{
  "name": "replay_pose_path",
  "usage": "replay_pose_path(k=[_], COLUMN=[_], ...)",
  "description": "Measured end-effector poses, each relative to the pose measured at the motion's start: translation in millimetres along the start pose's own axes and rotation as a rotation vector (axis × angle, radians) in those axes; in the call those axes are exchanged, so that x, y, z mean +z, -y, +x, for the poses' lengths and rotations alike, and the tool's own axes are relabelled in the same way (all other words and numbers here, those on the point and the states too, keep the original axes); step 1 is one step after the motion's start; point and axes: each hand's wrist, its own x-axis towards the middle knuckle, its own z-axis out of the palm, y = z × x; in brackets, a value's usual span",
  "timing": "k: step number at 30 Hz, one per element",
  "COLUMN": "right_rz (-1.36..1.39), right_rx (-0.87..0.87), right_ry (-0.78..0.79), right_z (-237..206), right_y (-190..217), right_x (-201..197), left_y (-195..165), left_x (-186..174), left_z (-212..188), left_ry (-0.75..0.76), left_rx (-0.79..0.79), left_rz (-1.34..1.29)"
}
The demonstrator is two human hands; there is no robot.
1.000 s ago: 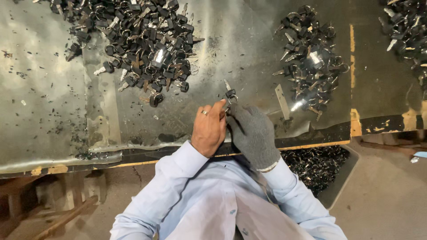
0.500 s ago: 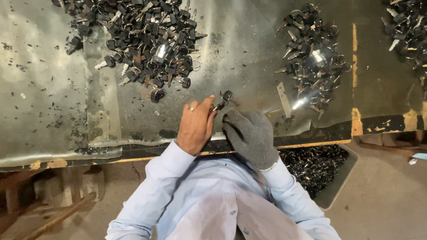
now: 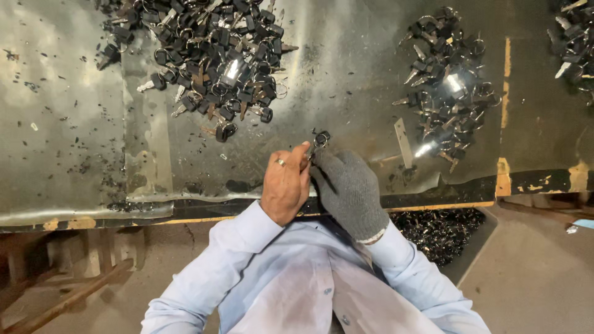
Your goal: The person repeatedly picks up individual keys from a large pile on a metal table, briefly manipulates them with both hands, and places them into a separate pile. The task continues in a repetitive cycle throughout the clip.
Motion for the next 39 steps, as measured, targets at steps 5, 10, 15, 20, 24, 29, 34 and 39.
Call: replay_pose_path(k=[5,10,15,20,24,29,34,39], right_rz=[0.122,0.143,0.679,0.372,0.389,0.849,0.747,-0.017], right_rx=[-0.017,0.006,0.368,0.215,0.210,0.514,0.506,0.172], right_ry=[0.045,0.206,0.045,-0.006,-0.125,-0.117,-0.086,-0.243], right_z=[10,19,0,-25,-41,-45,-26,1], right_y=[1,-10,-24,-26,-14,-20,-29,-32], right_x=[-11,-16,-27,-21,2,-2,-15,-15], left_y=[-16,-19,-12,-22,-38,-48,-41,-9], left_x=[15,13,-23,-49,-35,-27,-28,-9], left_z=[-12,-13,12,23,12,-10,2,39], left_ry=[-0.104,-0.134,0.036,0.336,0.123,0.107,0.114,0.153], left_rx=[-0.149,-0.161,-0.165,0.048,-0.310,-0.336,-0.141,0.035], left_rz=[0.015,-0.001,-0.025,-0.045,-0.691,-0.661,-0.314,0.157])
